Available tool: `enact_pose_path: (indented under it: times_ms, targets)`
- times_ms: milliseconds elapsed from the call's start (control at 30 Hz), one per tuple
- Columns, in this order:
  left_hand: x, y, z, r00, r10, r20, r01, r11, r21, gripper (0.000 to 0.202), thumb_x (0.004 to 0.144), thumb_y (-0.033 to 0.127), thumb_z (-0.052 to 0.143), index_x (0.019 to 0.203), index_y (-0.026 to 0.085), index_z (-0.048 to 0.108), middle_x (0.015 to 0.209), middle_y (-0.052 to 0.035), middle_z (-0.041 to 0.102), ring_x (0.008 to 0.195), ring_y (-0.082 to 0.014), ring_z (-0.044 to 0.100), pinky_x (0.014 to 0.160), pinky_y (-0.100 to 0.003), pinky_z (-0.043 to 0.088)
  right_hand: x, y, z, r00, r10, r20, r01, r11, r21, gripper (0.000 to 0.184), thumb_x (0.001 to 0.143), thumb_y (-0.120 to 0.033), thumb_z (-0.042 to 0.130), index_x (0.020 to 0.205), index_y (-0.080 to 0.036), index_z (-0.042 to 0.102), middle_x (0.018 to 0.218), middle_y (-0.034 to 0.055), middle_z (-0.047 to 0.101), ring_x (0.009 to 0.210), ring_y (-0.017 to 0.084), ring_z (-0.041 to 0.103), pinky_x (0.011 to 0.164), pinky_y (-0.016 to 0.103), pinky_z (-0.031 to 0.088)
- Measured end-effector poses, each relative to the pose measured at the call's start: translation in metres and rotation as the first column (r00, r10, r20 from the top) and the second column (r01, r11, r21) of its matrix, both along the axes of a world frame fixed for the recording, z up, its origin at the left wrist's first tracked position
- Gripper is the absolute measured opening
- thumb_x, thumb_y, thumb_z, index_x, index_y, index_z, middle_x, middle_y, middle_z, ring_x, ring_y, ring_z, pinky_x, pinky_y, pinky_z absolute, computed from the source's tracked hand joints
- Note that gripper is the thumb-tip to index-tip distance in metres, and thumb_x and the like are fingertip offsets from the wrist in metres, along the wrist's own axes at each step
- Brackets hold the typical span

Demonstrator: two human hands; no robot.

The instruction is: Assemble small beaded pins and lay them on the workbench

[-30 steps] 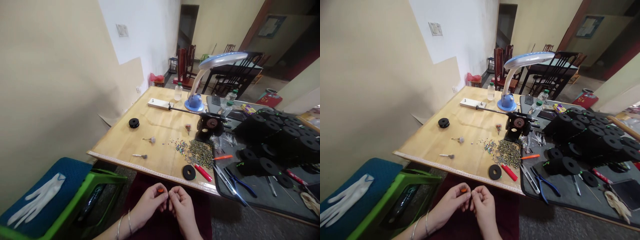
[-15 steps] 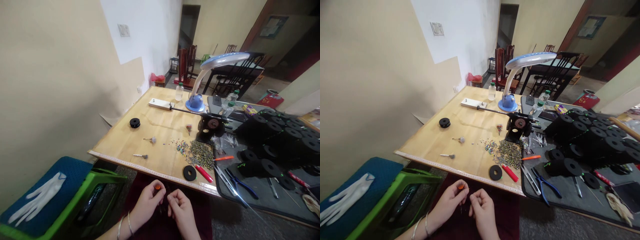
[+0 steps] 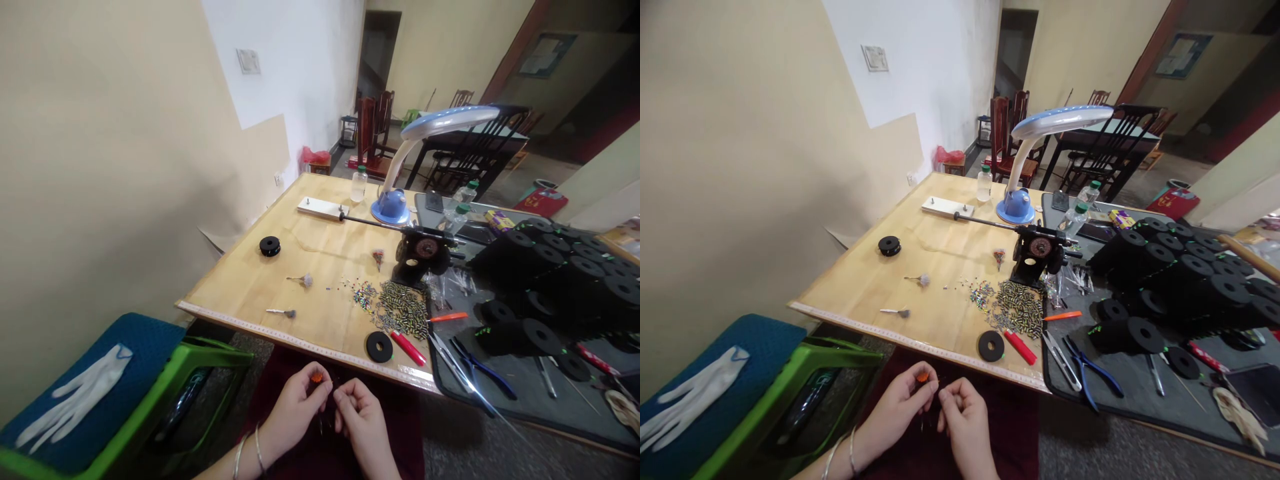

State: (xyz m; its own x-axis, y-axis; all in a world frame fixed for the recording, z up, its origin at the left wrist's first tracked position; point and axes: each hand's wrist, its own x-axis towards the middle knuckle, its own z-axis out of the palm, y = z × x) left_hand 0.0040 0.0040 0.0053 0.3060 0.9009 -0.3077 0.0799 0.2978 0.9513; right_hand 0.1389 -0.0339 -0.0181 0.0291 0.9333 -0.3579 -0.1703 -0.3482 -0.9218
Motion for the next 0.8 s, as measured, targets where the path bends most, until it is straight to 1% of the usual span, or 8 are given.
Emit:
enact_pose_path:
  times_ms: [167,367,500,633,800]
  targets:
    - [-0.0001,-0.0011,-0.0004,0.998,-0.040,-0.040,0.041,0.999,0.023,0.017,0.083,0.032,0.057,0.075,0.018,0.053,0.059,0.0059,0.048,0.052,-0.0113,0.045,0.053,-0.023,0.037,0.0014,0.0012,-0.0034,1.000,-0.007,-0.001,0.007,1.000,-0.002,0.044,0.074,-0.060,0.065,0.068,-0.018,0.053,0.042,-0.0055,0.051,0.037,0.007,0.034,0.041,0.019,0.024]
    - [0.0007,-0.0026,-0.0015,0.992,-0.050,-0.119,0.060,0.995,0.083,0.016,0.082,0.030,0.057,0.073,0.017,0.056,0.064,0.0028,0.054,0.059,-0.0132,0.048,0.057,-0.023,0.039,0.0014,0.0023,-0.0015,0.998,-0.012,-0.065,0.010,1.000,-0.019,0.045,0.073,-0.060,0.067,0.076,-0.016,0.057,0.041,-0.0073,0.049,0.036,0.006,0.029,0.038,0.018,0.021]
    - [0.0011,-0.0035,-0.0039,0.988,-0.042,-0.151,0.061,0.991,0.121,0.014,0.081,0.028,0.058,0.073,0.017,0.058,0.065,0.0019,0.057,0.061,-0.0139,0.048,0.060,-0.023,0.039,0.0008,0.0033,0.0019,0.996,-0.030,-0.085,0.028,0.999,-0.030,0.045,0.072,-0.060,0.068,0.077,-0.016,0.058,0.041,-0.0071,0.049,0.036,0.006,0.030,0.037,0.018,0.020]
    - [0.0021,-0.0029,-0.0012,0.988,-0.054,-0.148,0.070,0.992,0.107,0.014,0.081,0.028,0.059,0.071,0.018,0.058,0.062,0.0026,0.055,0.058,-0.0136,0.048,0.058,-0.023,0.039,0.0020,0.0049,0.0037,0.993,-0.077,-0.084,0.072,0.996,-0.060,0.046,0.070,-0.061,0.069,0.071,-0.016,0.058,0.040,-0.0065,0.049,0.036,0.005,0.029,0.037,0.018,0.018]
    - [0.0028,-0.0026,0.0022,0.988,-0.080,-0.132,0.087,0.995,0.053,0.011,0.080,0.024,0.056,0.072,0.018,0.057,0.060,0.0037,0.053,0.053,-0.0123,0.047,0.053,-0.022,0.038,0.0046,0.0056,0.0020,0.985,-0.137,-0.104,0.126,0.987,-0.103,0.047,0.070,-0.062,0.067,0.071,-0.017,0.056,0.039,-0.0079,0.046,0.034,0.005,0.026,0.038,0.018,0.016]
